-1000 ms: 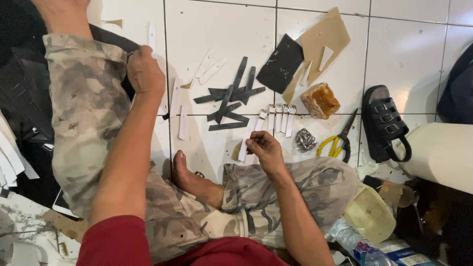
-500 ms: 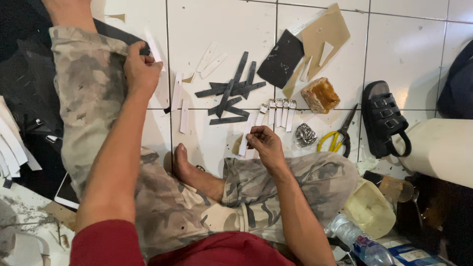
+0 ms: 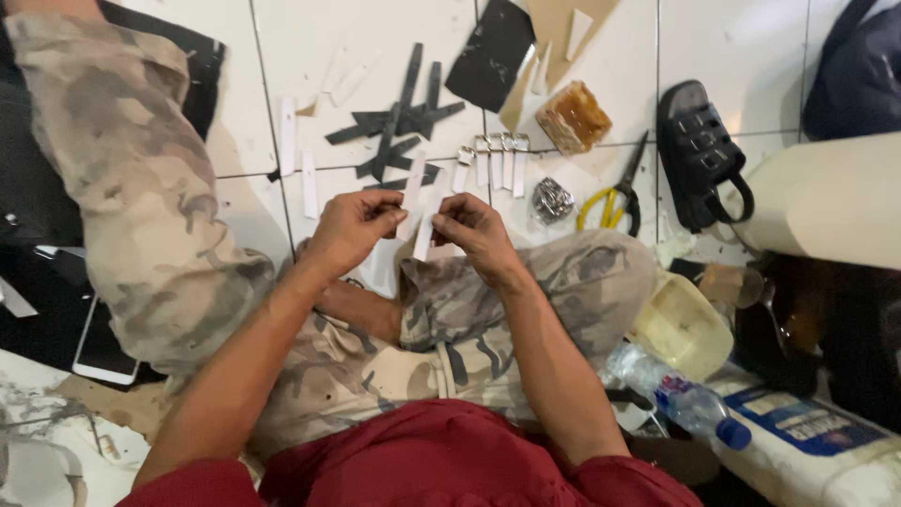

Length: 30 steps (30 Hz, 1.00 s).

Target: The person sits on the floor and assembles small metal buckles onto white plastic strips. They pick up a buckle and a strip, thread the strip through the buckle, and then place the assembled item on the floor. This process is repeated multiple times.

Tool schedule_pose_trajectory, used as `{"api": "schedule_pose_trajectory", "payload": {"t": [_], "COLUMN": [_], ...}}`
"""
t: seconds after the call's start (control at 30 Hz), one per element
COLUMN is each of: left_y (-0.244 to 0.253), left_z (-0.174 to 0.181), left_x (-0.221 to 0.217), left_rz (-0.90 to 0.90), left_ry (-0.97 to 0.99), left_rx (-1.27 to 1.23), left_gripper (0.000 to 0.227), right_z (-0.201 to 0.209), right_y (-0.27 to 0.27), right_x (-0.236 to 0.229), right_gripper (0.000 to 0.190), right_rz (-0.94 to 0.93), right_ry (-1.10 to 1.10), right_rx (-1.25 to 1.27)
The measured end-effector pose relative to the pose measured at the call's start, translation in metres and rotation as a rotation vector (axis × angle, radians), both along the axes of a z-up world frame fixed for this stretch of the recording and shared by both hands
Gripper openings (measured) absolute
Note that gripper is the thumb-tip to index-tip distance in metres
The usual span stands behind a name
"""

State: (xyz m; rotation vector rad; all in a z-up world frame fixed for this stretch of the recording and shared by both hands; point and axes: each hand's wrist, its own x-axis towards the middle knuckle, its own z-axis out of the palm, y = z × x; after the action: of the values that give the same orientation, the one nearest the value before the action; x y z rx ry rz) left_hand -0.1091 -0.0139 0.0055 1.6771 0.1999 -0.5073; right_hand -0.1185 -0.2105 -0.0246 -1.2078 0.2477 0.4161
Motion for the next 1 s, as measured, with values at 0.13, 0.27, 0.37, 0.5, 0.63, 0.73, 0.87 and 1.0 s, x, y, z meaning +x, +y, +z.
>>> {"api": "schedule_pose_trajectory", "payload": {"t": [0.13, 0.27, 0.37, 0.5, 0.63, 0.73, 0.87, 1.0], "left_y": [-0.015, -0.017, -0.018, -0.021, -0.023, -0.022, -0.02, -0.029], "left_z": [-0.011, -0.008, -0.003, 0.005, 0.005, 0.011, 0.012, 0.007], "left_x": [-0.009, -0.011, -0.011, -0.009, -0.009, -0.009, -0.007, -0.011], "left_rz": [-0.053, -0.06, -0.049, -0.053, -0.065, -0.039, -0.049, -0.049], "left_ry": [0.015, 0.027, 0.025, 0.038, 0.059, 0.072, 0.05, 0.061], "left_rx": [0.016, 0.04, 0.047, 0.056, 0.06, 0.077, 0.167, 0.107], "left_gripper": [0.02, 0.02, 0.02, 0.019, 0.019, 0.022, 0.022, 0.021], "right_z": [-0.006, -0.006, -0.004, -0.008, -0.013, -0.008, -0.002, -0.007], "right_y": [-0.006, -0.006, -0.005, -0.007, -0.008, -0.009, -0.009, -0.011], "right_x": [0.0, 0.001, 0.002, 0.002, 0.003, 0.002, 0.002, 0.004], "right_gripper": [0.022, 0.025, 0.027, 0.026, 0.025, 0.026, 0.023, 0.024], "right_rz": [-0.004, 0.002, 0.016, 0.006, 0.015, 0.017, -0.002, -0.007], "right_ry": [-0.024, -0.022, -0.019, -0.013, -0.009, -0.017, -0.028, -0.044], "right_rx": [0.008, -0.01, -0.022, -0.017, -0.014, -0.007, 0.044, 0.012]}}
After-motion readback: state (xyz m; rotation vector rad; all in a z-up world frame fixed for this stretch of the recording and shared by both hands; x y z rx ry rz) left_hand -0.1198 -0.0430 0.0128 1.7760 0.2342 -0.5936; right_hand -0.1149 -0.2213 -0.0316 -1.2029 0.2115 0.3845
